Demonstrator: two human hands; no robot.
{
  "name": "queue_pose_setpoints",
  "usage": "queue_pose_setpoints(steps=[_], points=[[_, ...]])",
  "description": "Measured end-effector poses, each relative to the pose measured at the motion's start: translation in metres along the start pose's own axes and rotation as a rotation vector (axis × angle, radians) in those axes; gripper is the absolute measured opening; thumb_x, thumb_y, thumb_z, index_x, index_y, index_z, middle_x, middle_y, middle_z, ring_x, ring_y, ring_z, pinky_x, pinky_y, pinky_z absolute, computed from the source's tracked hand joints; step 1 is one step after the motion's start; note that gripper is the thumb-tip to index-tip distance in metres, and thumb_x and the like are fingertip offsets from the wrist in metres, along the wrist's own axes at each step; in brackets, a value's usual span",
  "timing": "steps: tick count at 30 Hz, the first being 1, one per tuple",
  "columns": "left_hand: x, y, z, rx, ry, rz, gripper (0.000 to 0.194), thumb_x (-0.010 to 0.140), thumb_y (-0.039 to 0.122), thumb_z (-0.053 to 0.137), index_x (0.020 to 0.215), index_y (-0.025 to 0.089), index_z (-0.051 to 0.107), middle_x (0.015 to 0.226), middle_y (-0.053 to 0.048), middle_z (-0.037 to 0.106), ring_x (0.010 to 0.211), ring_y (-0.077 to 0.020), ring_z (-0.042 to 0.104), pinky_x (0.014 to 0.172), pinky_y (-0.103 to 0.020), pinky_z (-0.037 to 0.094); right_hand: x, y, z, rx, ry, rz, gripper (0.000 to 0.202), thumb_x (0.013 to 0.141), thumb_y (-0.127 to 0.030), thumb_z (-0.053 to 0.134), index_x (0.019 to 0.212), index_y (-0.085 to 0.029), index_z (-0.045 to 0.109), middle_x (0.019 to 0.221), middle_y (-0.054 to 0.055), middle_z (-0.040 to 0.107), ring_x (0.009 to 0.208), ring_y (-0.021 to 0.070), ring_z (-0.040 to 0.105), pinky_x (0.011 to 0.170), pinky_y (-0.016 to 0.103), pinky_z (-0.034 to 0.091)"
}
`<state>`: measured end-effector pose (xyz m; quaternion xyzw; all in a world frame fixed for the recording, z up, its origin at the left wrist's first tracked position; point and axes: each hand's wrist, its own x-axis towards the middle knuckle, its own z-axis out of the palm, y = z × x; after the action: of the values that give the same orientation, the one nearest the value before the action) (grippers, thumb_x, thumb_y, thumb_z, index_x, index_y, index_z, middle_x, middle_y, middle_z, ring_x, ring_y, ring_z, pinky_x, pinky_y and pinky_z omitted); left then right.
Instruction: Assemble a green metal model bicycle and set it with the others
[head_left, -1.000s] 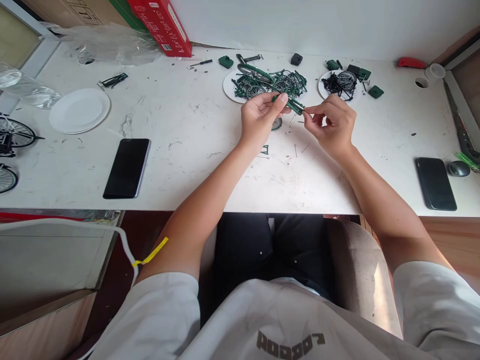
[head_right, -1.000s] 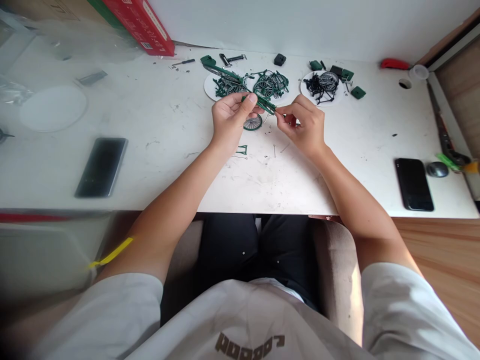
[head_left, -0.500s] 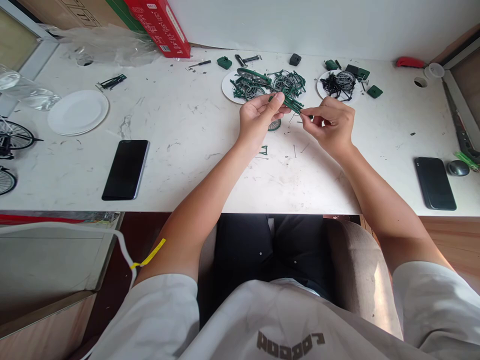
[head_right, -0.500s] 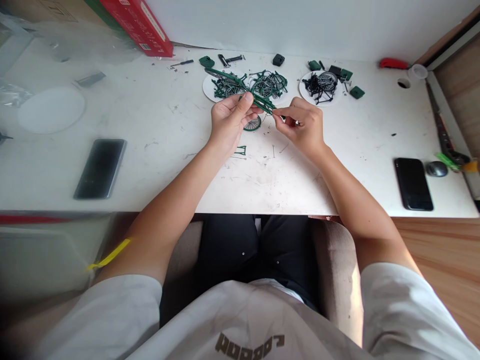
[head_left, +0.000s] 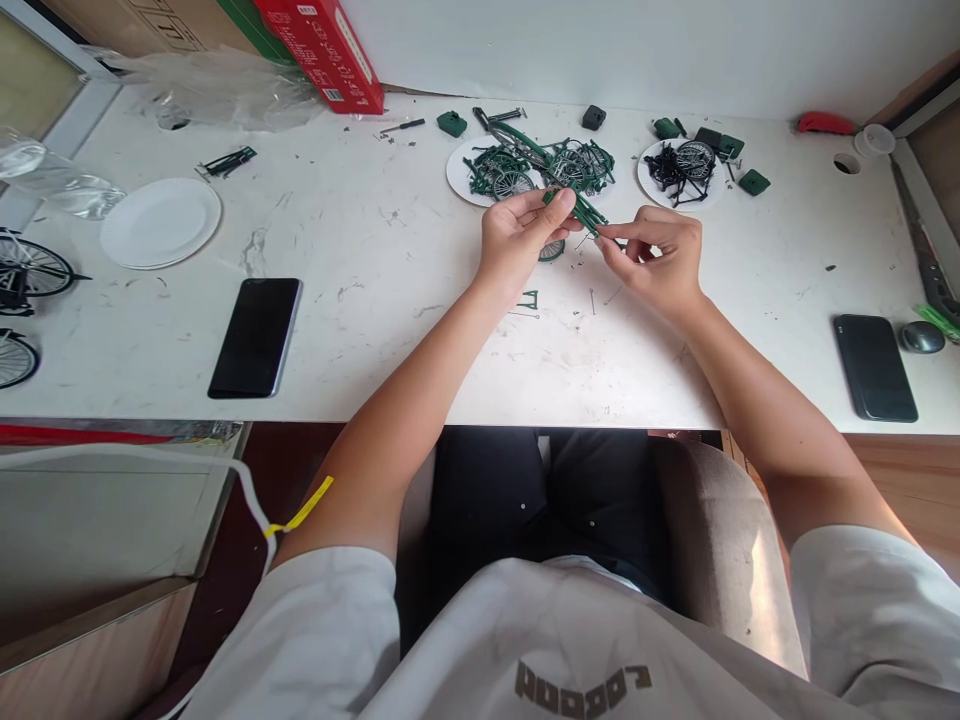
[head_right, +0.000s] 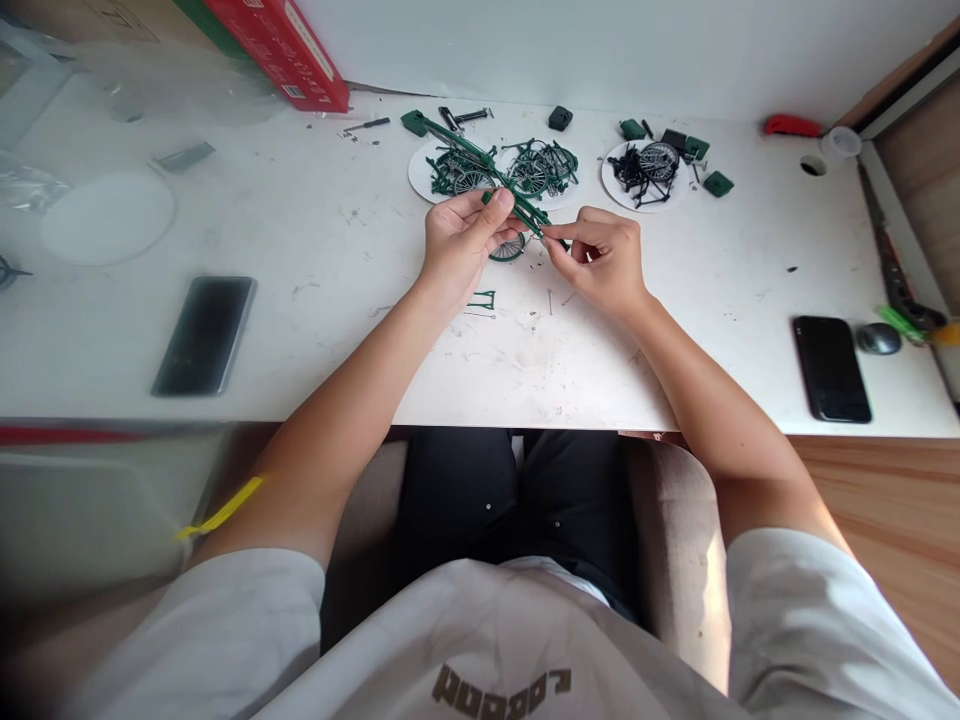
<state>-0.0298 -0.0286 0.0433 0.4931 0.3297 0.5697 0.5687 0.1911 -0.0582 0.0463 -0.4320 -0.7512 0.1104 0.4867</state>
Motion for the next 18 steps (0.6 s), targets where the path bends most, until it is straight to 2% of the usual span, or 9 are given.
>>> queue_pose_setpoints(steps=[8, 14, 16, 18], points=[[0.008, -0.004, -0.008, 0.022, 0.058, 0.005, 0.058, 0.083, 0.075, 0.095, 0.107, 0.024, 0.079, 0.102, -0.004, 0.084, 0.104, -0.0215, 0.087, 0.096, -0.033, 0.068, 0.000, -0.002, 0.001, -0.035, -0.011, 0.025, 0.044, 0.106, -0.069, 0.073, 0.101, -0.029, 0.088, 0.073, 0.006, 0.065, 0.071, 0.0245, 0.064, 0.073, 0.047, 0.060], [0.021, -0.006, -0.025, 0.054, 0.202, 0.071, 0.059, 0.081, 0.080, 0.095, 0.108, 0.030, 0.078, 0.102, -0.004, 0.081, 0.106, -0.0234, 0.084, 0.097, -0.037, 0.065, -0.003, -0.006, 0.004, -0.129, -0.014, 0.080, 0.045, 0.108, -0.071, 0.066, 0.105, -0.030, 0.083, 0.080, 0.007, 0.067, 0.076, 0.0260, 0.065, 0.076, 0.048, 0.064], [0.023, -0.005, -0.028, 0.070, 0.236, 0.084, 0.062, 0.084, 0.083, 0.090, 0.110, 0.029, 0.077, 0.105, -0.006, 0.080, 0.106, -0.0229, 0.082, 0.099, -0.039, 0.064, -0.004, -0.008, 0.005, -0.121, -0.090, 0.088, 0.046, 0.107, -0.071, 0.066, 0.104, -0.028, 0.082, 0.085, 0.010, 0.071, 0.083, 0.0283, 0.068, 0.082, 0.051, 0.066], [0.024, -0.005, -0.030, 0.102, 0.258, 0.089, 0.067, 0.087, 0.088, 0.083, 0.113, 0.027, 0.075, 0.108, -0.006, 0.080, 0.107, -0.0204, 0.081, 0.101, -0.040, 0.062, -0.004, -0.010, 0.007, -0.108, -0.226, 0.066, 0.044, 0.106, -0.069, 0.068, 0.109, -0.028, 0.083, 0.097, 0.013, 0.077, 0.099, 0.0340, 0.072, 0.095, 0.057, 0.067]])
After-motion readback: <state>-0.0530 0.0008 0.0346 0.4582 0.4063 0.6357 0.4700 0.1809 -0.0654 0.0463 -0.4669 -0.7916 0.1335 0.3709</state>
